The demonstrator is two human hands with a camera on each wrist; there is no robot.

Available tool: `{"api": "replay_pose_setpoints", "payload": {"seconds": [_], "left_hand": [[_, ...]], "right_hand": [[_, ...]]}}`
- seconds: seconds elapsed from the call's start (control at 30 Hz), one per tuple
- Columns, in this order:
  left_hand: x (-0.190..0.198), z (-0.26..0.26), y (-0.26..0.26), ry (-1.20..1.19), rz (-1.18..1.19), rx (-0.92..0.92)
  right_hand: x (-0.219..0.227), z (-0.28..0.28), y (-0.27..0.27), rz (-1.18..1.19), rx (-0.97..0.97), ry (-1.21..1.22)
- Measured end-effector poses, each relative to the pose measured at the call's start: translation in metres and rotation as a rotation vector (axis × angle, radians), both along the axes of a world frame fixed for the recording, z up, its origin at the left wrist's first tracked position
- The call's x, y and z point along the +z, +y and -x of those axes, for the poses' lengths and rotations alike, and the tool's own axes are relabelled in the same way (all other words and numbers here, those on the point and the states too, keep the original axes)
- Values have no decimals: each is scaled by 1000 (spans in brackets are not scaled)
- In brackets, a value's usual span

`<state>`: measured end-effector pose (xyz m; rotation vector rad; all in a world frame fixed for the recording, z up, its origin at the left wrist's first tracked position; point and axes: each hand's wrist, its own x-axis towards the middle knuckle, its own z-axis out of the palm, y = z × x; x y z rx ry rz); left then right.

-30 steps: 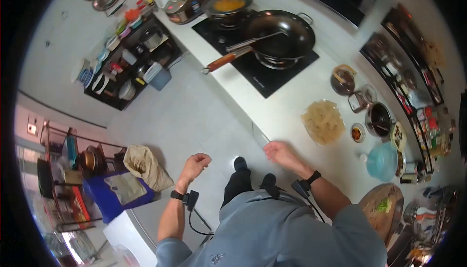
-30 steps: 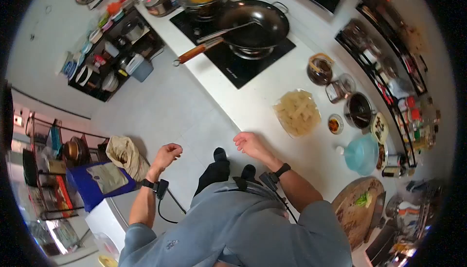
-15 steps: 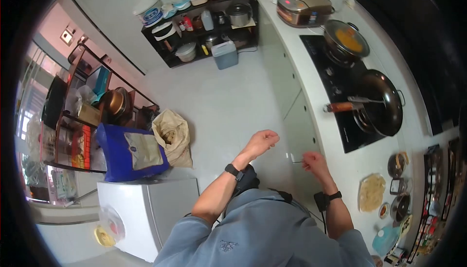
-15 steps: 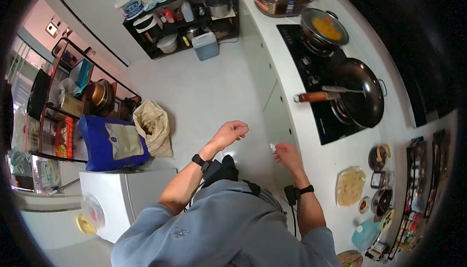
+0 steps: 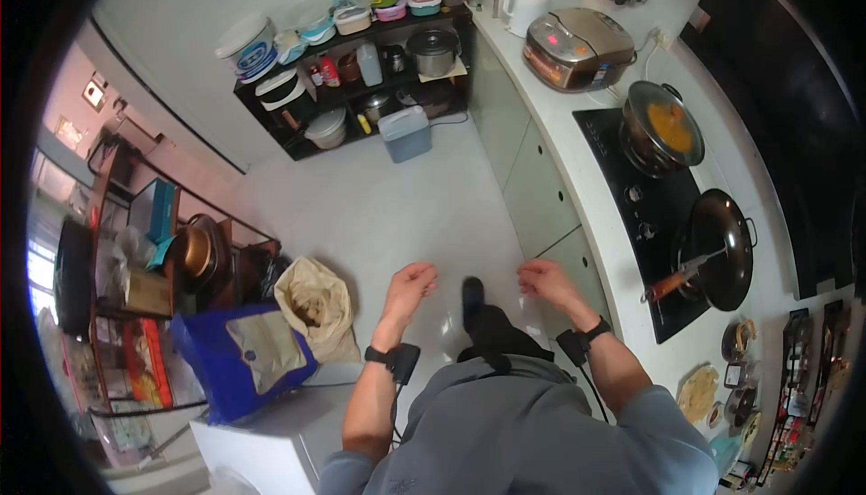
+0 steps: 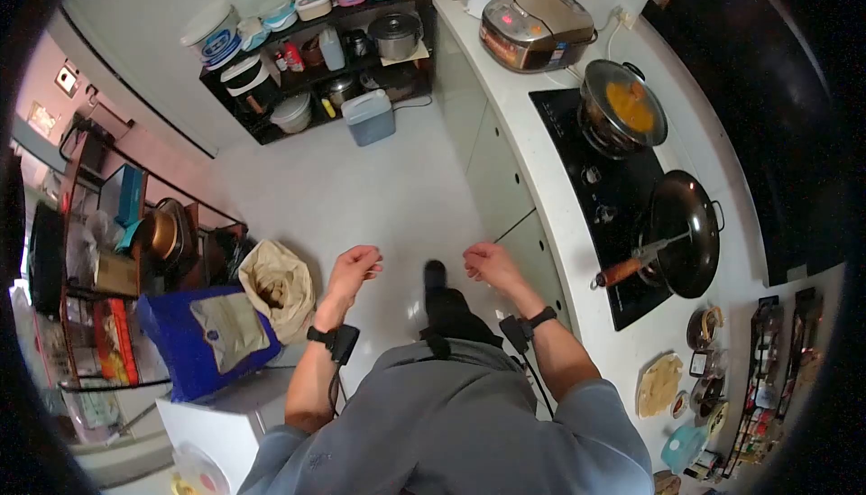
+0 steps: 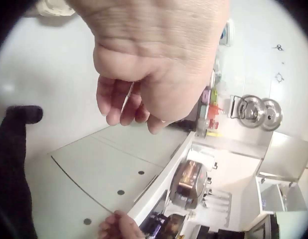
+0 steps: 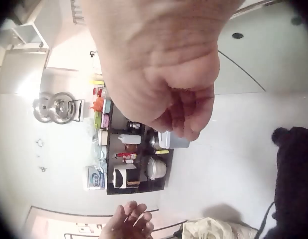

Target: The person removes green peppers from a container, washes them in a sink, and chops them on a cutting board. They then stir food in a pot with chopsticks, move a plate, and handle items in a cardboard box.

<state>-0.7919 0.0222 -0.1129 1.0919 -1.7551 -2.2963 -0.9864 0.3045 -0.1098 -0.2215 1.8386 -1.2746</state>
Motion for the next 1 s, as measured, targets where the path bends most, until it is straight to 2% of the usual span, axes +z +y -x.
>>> {"api": "replay_pose_setpoints", "payload": {"seconds": [0.03,0.1,0.27,0.43,0.5,0.57,0.73,0.8,0.83,0.9,0.97,1.0], "left_hand": [[-4,2,-19,-3,1,43],[-8,9,-59,-8,6,95],[-14,32,-179,-60,60,257],[-16,46,-290,-101,101,453],[-17,56,-321,-111,94,509],[-31,61,-347,-108,44,491],[-35,137,-411,-165,-16,366],[-39,180,-442,-189,-7,290],[-44,202,-460,-186,-10,259],[-52,254,-499,-161,23,150],[-39,309,-527,-153,42,67],[-24,338,-535,-146,77,18]], "right_hand": [[-2,14,-22,-5,-7,6],[-9,45,-68,-57,155,10],[-31,129,-201,-5,281,28],[-17,207,-313,58,362,64],[-14,229,-340,56,391,103],[-16,249,-358,39,378,100],[-17,311,-384,-51,269,120],[-26,338,-389,-151,267,503],[-26,351,-390,-164,238,503],[-22,379,-391,-243,-11,739],[-22,411,-384,-348,-137,1045],[-6,426,-381,-416,-162,1158]]}}
